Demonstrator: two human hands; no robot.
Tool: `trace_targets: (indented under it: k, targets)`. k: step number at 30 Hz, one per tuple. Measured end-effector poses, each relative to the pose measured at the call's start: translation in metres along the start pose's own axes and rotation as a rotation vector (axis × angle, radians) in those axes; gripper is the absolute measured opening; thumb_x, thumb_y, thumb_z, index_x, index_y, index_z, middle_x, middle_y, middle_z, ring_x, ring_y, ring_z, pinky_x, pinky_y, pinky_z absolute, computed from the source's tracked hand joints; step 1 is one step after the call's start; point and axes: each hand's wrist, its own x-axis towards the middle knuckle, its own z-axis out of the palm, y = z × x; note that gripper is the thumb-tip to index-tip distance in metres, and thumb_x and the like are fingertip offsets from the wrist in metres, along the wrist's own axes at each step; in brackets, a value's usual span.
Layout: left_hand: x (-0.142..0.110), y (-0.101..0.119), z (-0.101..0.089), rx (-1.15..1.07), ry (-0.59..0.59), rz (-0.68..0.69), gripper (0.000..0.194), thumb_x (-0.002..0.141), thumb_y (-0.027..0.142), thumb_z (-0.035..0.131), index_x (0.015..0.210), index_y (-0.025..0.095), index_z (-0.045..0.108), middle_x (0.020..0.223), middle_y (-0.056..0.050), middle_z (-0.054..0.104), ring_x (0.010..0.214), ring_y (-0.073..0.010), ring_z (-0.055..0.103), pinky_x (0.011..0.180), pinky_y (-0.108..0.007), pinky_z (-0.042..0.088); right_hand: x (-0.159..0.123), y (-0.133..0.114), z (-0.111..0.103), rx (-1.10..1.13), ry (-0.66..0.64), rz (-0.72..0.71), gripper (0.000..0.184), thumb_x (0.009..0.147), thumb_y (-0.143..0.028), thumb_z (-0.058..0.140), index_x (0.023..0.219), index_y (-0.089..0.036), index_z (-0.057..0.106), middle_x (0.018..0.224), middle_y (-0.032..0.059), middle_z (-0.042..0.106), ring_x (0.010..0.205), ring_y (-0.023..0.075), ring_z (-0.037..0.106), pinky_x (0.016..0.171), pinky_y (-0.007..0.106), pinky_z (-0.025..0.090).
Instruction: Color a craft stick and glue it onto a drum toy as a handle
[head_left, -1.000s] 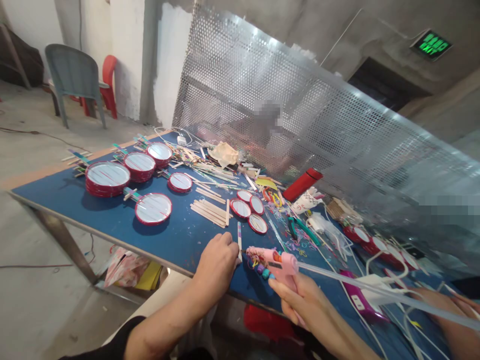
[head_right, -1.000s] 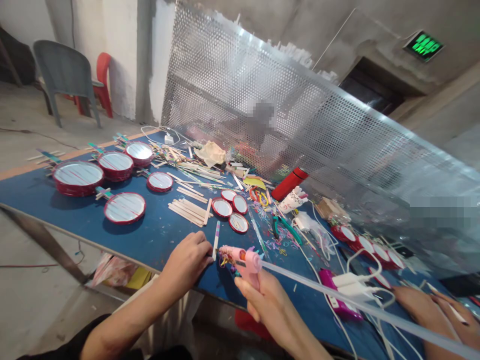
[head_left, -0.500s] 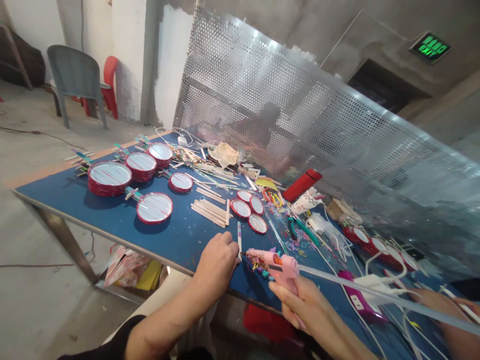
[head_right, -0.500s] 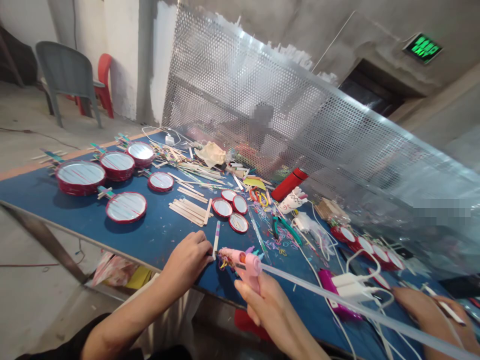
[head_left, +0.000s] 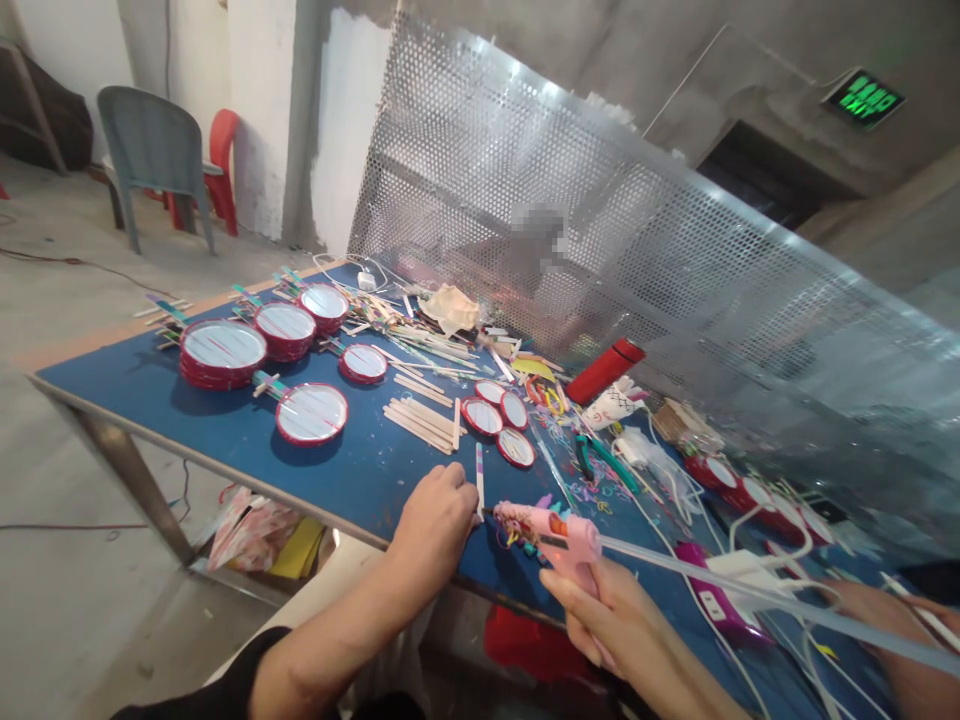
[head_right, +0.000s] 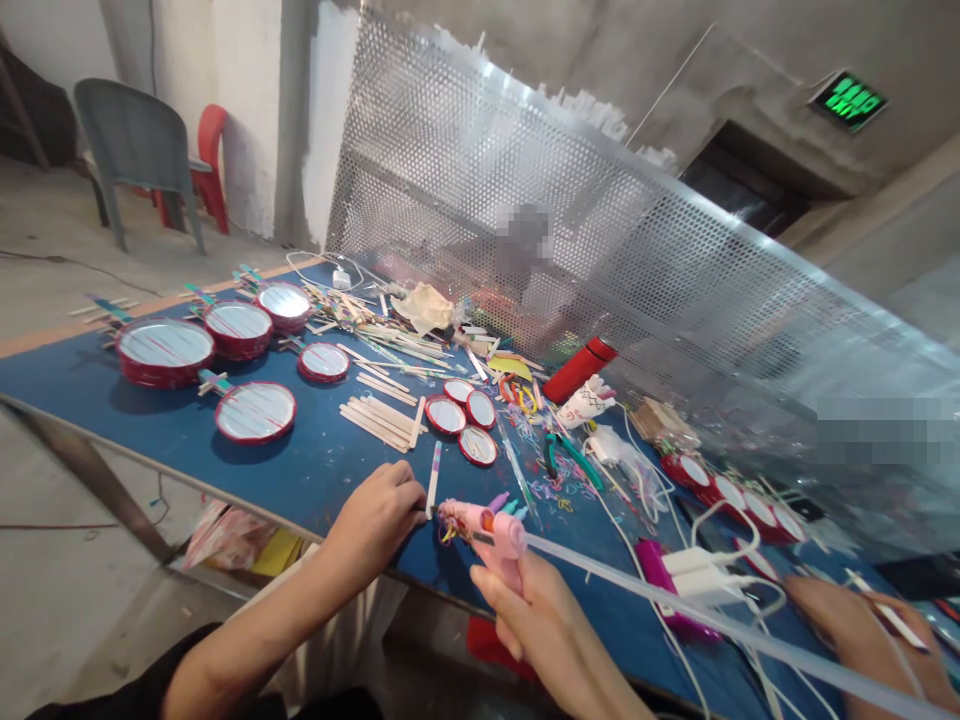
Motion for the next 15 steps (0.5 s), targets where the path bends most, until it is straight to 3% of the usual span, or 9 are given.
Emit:
trace_targets:
  k: [8,15]
  targets:
    - [-0.0007,-0.0006,0.0007,0.006,0.004,0.008,0.016,0.094,0.021,0.054,0.086,0.017,0.068,0.093,-0.007,0.061,0.09,-0.0223,0.055,0.079,-0.031,0.044,-0.0025,-0.001,0.0028,-0.004,-0.002,0.008,0.068,0.082,-0.058,0.049,0.139,-0.019,0.042,0.04,-0.0073,0.039,0.038,0.0086,0.032,0.037,0.017,0.02]
    - [-0.0011,-0.0011,0.0005,0.001,0.006,0.011,0.016,0.094,0.019,0.054,0.086,0.016,0.068,0.094,-0.007,0.062,0.089,-0.0223,0.056,0.078,-0.031,0.045,0.0004,0.0071,-0.0011,-0.064,-0.037,0.0,0.071,0.085,-0.059,0.046,0.14,-0.014,0.039,0.044,-0.0079,0.037,0.04,0.0082,0.03,0.037,0.017,0.02]
